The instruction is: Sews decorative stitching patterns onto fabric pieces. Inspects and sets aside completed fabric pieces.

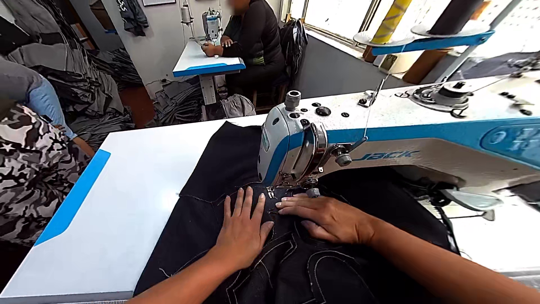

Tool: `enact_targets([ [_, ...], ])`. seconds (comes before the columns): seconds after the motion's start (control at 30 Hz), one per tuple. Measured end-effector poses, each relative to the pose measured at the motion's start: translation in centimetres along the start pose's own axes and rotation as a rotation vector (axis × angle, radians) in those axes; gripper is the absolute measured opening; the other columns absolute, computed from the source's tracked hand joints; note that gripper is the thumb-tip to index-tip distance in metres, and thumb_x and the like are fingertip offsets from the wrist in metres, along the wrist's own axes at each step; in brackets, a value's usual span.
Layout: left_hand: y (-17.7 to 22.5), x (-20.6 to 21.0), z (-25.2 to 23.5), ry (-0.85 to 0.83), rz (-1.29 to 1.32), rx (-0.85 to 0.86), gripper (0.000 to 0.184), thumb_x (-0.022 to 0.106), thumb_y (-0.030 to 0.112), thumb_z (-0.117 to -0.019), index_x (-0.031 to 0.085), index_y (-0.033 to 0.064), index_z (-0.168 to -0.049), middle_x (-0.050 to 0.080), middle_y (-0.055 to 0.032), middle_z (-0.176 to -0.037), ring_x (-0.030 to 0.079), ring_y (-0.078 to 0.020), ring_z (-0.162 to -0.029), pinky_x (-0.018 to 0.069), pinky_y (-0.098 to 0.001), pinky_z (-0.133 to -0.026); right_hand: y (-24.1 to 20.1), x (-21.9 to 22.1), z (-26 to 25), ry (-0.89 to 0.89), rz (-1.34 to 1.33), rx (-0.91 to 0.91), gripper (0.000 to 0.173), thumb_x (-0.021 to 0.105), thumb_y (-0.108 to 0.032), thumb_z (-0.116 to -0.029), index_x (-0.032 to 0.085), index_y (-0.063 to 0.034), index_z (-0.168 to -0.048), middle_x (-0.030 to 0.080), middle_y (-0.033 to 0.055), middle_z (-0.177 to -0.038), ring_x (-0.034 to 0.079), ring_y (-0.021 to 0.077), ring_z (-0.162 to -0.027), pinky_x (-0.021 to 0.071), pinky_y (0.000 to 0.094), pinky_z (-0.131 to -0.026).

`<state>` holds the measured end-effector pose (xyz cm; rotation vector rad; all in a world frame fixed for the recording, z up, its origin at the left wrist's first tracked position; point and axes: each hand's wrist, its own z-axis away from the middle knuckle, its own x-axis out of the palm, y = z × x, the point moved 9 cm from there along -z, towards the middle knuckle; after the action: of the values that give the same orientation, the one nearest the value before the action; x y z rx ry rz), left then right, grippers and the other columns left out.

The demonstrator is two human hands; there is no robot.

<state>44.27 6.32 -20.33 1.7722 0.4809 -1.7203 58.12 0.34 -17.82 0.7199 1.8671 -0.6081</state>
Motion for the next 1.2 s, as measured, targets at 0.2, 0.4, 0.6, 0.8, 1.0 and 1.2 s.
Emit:
enact_targets([
  [0.2, -1.0, -2.0, -1.5, -0.08, -0.058, 0.227, 0.06, 0.034, 0.051, -0.1085, 0.044, 0.0154, -0.155, 0.04, -0.0191, -0.16, 0.033, -0.0394, -0.15, 0.0287, -0.0644, -0.116, -4.3, -2.0, -2.2, 0.096, 0.158, 0.433, 0.026, 0.053, -0.018, -0.0982, 0.075, -0.0073, -0.108, 0.075, 0.0078, -0.116, 0.069, 0.0264, -0.119, 0.0535, 0.0459, -0.104],
  [0.4, -3.5, -1.8, -3.4, 0.026, -0.122, 0.993, 0.056, 0.032, 0.04, -0.1098, 0.042, 0.0082, -0.155, 0.041, -0.0073, -0.162, 0.032, -0.0206, -0.153, 0.0212, -0.0498, -0.126, -7.4, 1.9, -3.3, 0.232, 0.311, 0.675, 0.045, 0.046, -0.037, -0.1027, 0.073, -0.0057, -0.121, 0.072, 0.0101, -0.13, 0.066, 0.0276, -0.124, 0.0486, 0.0473, -0.109],
  [0.6, -3.7, -1.8, -3.4, 0.044, -0.062, 0.977, 0.059, 0.03, 0.045, -0.1092, 0.045, 0.01, -0.155, 0.042, -0.0055, -0.162, 0.031, -0.0183, -0.154, 0.0204, -0.0465, -0.127, -7.2, 2.0, -2.4, 0.246, 0.341, 0.616, 0.042, 0.043, -0.032, -0.1028, 0.071, -0.01, -0.124, 0.071, 0.0042, -0.132, 0.065, 0.0228, -0.126, 0.0457, 0.0429, -0.111],
  [0.8, -3.8, -1.8, -3.5, 0.047, -0.041, 0.984, 0.06, 0.032, 0.046, -0.1084, 0.045, 0.0103, -0.154, 0.044, -0.0053, -0.161, 0.032, -0.0185, -0.153, 0.0201, -0.0469, -0.127, -7.4, 2.1, -2.6, 0.231, 0.371, 0.627, 0.042, 0.042, -0.032, -0.1024, 0.071, -0.0103, -0.124, 0.07, 0.0039, -0.133, 0.065, 0.0224, -0.126, 0.0458, 0.0422, -0.11],
  [1.0, -3.8, -1.9, -3.5, 0.057, -0.021, 0.99, 0.06, 0.033, 0.047, -0.1081, 0.046, 0.01, -0.154, 0.044, -0.0052, -0.161, 0.032, -0.0183, -0.153, 0.0205, -0.0464, -0.127, -7.4, 2.1, -2.5, 0.237, 0.365, 0.622, 0.043, 0.041, -0.032, -0.1032, 0.071, -0.0099, -0.124, 0.07, 0.0046, -0.134, 0.065, 0.0229, -0.126, 0.0454, 0.0427, -0.11],
  [1.2, -4.0, -1.9, -3.6, 0.048, -0.01, 0.994, 0.061, 0.033, 0.048, -0.1079, 0.046, 0.0106, -0.154, 0.044, -0.0048, -0.16, 0.033, -0.0182, -0.153, 0.0211, -0.0463, -0.127, -7.6, 2.1, -2.8, 0.226, 0.394, 0.627, 0.044, 0.041, -0.032, -0.103, 0.071, -0.0095, -0.125, 0.07, 0.0047, -0.134, 0.065, 0.0229, -0.126, 0.0465, 0.0417, -0.109],
])
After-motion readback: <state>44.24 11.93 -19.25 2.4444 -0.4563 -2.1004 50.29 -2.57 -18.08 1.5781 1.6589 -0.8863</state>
